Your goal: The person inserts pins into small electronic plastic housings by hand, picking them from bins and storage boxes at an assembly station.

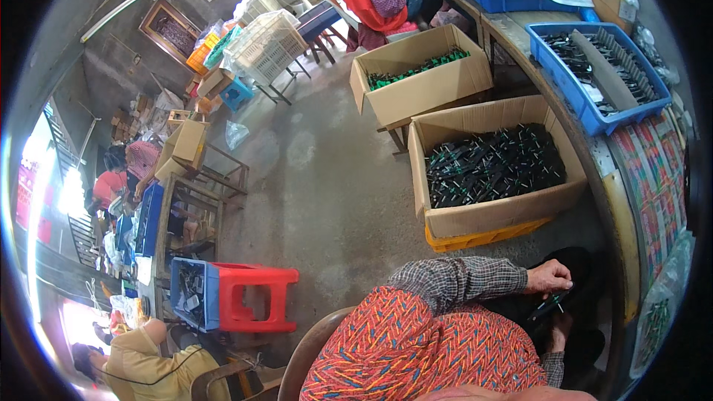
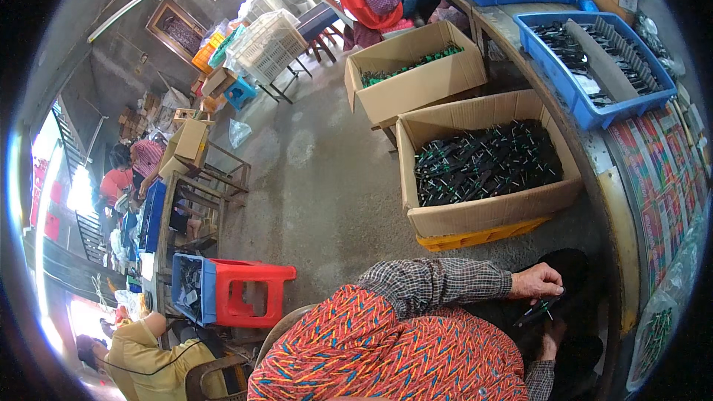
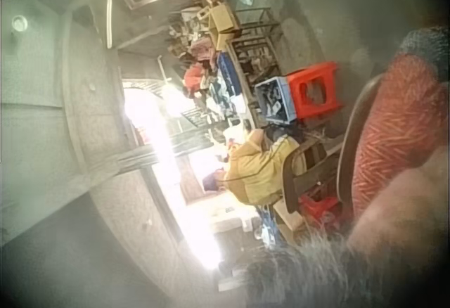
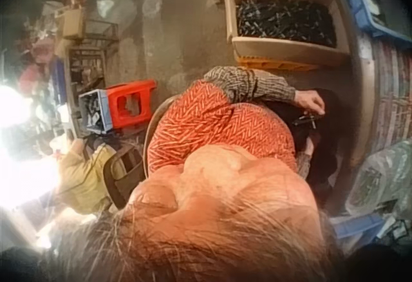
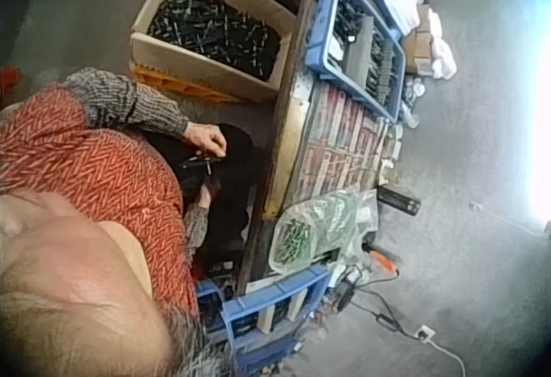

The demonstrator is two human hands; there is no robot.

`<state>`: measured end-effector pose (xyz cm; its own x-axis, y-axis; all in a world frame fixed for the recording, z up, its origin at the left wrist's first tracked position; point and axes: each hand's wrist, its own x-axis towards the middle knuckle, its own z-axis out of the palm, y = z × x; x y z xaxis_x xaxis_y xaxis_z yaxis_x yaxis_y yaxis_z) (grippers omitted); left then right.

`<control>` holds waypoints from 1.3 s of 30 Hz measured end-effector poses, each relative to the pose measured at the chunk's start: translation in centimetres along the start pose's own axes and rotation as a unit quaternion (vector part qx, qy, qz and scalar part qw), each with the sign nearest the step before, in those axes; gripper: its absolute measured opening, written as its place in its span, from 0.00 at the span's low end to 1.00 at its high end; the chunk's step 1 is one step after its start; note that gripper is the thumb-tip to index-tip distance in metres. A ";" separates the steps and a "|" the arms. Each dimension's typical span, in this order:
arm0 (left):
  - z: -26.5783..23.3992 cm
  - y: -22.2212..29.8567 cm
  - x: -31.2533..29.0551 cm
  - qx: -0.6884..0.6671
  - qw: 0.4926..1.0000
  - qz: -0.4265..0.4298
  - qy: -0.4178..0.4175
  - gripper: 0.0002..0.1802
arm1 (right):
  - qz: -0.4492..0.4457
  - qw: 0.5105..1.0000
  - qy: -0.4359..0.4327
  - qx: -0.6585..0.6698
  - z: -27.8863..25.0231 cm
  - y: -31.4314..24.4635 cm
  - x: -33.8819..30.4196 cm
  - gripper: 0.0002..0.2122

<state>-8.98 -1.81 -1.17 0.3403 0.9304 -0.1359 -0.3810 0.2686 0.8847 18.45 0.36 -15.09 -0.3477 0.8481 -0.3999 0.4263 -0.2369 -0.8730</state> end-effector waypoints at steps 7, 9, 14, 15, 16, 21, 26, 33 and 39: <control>0.2 -0.4 0.1 0.002 1.000 0.008 -0.006 0.12 | -0.081 0.902 0.130 -0.404 -2.1 -4.8 -4.4 0.16; 0.2 -0.2 0.2 0.008 1.000 0.008 -0.004 0.12 | -0.049 0.823 0.115 -0.553 -2.1 -6.3 -5.0 0.17; 0.3 -0.3 0.4 0.003 1.000 0.014 -0.012 0.11 | -0.040 0.700 0.007 -0.713 -4.3 2.8 -4.4 0.20; 0.2 -0.4 0.3 0.004 1.000 0.015 -0.010 0.11 | -0.042 0.699 0.006 -0.713 -4.3 3.9 -4.1 0.20; 0.3 -0.6 0.4 -0.004 1.000 0.015 -0.012 0.11 | -0.021 0.700 -0.018 -0.713 -4.4 4.6 -4.0 0.19; 0.1 -0.7 0.5 -0.003 1.000 0.019 -0.011 0.11 | -0.143 0.684 -0.032 -0.715 -5.2 10.7 -4.3 0.13; -0.1 -0.5 0.1 -0.010 1.000 0.016 -0.006 0.11 | -0.190 0.861 -0.071 -0.467 -2.1 3.7 -8.4 0.04; -0.3 -0.5 0.0 0.009 1.000 0.022 -0.006 0.12 | -0.264 0.692 -0.006 -0.672 -4.2 6.8 -6.8 0.07; -0.2 0.1 0.0 -0.001 1.000 0.007 -0.012 0.11 | -0.198 0.818 -0.059 -0.537 -2.6 4.8 -8.8 0.04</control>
<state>-9.19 -1.77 -1.16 0.3544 0.9283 -0.1124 -0.3880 0.2553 0.8856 25.71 -7.01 -14.99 -0.6871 0.6911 -0.2243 0.7266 0.6519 -0.2171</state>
